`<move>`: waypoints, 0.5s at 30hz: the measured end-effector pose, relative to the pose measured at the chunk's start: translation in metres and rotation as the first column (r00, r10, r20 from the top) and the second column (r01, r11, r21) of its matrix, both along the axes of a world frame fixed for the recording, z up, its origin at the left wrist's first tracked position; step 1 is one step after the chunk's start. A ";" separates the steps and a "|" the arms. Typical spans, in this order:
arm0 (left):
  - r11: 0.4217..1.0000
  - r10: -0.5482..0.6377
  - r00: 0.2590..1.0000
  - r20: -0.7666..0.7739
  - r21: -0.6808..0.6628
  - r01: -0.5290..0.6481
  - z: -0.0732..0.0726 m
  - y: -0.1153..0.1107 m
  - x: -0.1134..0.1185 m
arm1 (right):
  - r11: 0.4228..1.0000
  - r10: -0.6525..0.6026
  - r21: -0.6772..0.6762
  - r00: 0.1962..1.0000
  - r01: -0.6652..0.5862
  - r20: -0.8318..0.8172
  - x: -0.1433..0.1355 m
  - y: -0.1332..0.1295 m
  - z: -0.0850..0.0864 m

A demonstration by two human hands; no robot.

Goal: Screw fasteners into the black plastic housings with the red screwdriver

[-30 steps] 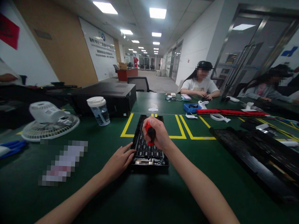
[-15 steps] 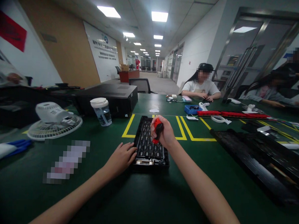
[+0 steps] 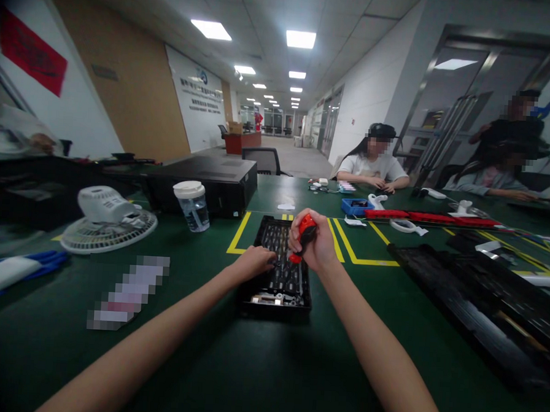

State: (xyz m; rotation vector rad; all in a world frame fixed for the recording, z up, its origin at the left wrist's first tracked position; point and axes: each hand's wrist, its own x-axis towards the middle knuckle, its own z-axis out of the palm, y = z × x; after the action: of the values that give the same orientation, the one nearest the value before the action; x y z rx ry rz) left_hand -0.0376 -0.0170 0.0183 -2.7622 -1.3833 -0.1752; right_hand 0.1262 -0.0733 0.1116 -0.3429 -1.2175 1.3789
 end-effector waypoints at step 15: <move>0.996 0.057 0.991 0.123 -0.075 -0.048 -0.015 0.023 0.023 | 1.000 -0.004 0.016 1.000 0.005 -0.023 0.011 -0.007 0.015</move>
State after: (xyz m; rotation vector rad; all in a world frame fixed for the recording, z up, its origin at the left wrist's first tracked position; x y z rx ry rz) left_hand -0.0150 0.0057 0.0031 -2.8131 -1.5194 -0.3072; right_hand 0.1374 -0.0799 0.1264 -0.3177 -1.2080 1.3650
